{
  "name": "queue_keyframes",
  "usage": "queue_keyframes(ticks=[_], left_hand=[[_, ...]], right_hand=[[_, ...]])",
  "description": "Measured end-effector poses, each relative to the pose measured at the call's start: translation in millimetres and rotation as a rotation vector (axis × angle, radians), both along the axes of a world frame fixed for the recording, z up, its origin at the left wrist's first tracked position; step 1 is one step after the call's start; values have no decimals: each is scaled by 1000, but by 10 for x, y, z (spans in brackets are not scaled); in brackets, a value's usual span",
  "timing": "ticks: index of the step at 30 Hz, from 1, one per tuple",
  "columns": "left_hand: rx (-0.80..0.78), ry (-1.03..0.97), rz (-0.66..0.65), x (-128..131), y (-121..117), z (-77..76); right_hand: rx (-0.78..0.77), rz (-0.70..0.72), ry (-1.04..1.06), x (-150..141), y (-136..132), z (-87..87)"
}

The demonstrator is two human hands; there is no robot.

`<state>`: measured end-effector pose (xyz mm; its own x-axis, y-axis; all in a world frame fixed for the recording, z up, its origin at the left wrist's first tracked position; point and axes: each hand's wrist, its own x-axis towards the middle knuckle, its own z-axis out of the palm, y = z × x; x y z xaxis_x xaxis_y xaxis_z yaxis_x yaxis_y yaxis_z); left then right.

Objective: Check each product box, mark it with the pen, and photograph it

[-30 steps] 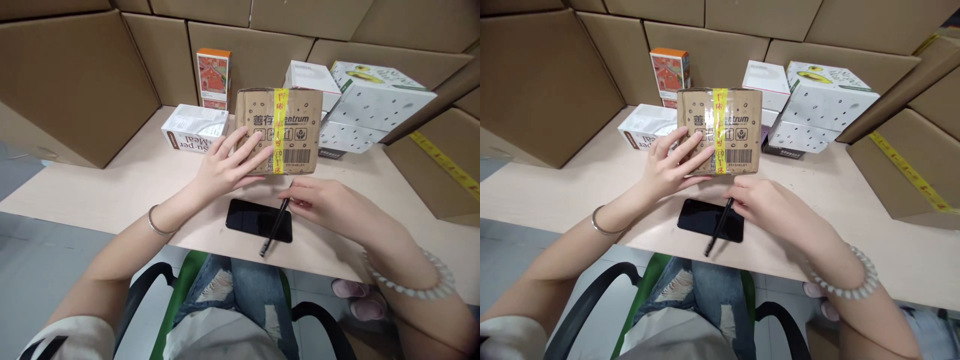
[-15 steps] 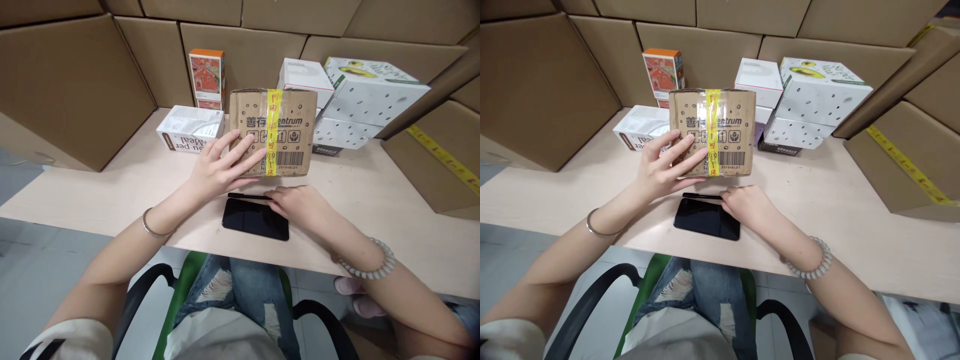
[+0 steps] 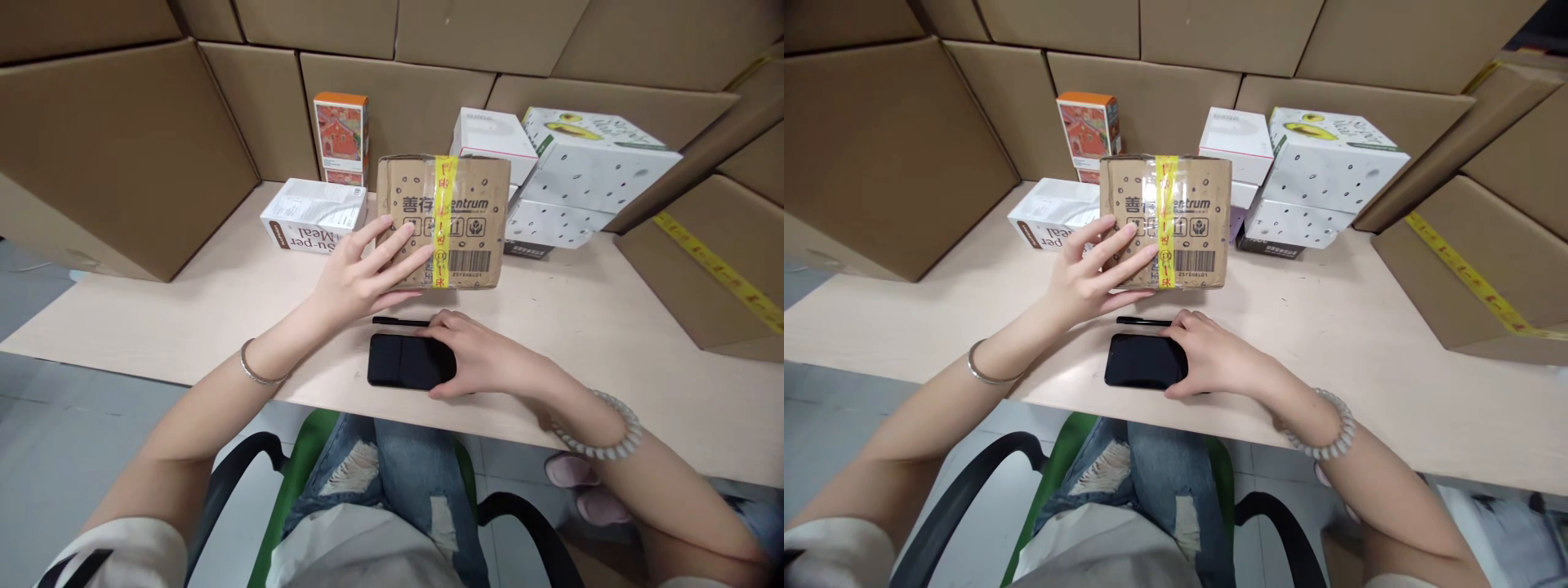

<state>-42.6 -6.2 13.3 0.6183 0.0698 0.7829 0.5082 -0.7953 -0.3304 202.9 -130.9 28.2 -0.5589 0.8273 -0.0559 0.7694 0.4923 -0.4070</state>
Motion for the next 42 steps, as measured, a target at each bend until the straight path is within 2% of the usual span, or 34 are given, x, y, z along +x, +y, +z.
queue_keyframes(ticks=[5, 8, 10, 13, 17, 21, 26, 29, 34, 40, 42], left_hand=[[-54, 26, 22, -9, 16, 8], [-101, 3, -42, -22, 32, 5], [-142, -12, -65, -27, 55, -14], [-180, -23, -88, -19, 108, -71], [-179, -10, -100, 8, 157, -115], [-143, -7, -89, 9, 127, -63], [-113, -18, -101, 2, 86, -18], [-149, -7, -79, 12, 82, -25], [-75, -20, -19, 29, 60, -39], [-153, -33, -56, 31, 54, -46], [-136, -46, -84, 31, 69, -52]], right_hand=[[110, 52, 5, 2, -41, 232], [47, 89, 145, 89, -85, 441], [75, 83, 224, 169, -107, 585], [276, -14, 285, 229, -109, 816], [564, -119, 404, 97, -58, 1155], [719, -168, 323, -139, -30, 1398], [853, -190, 263, -257, -23, 1411], [844, -186, 270, -244, 8, 1362], [884, -189, 360, -251, 91, 1308], [876, -182, 370, -273, 102, 1308], [872, -163, 365, -275, 78, 1326]])
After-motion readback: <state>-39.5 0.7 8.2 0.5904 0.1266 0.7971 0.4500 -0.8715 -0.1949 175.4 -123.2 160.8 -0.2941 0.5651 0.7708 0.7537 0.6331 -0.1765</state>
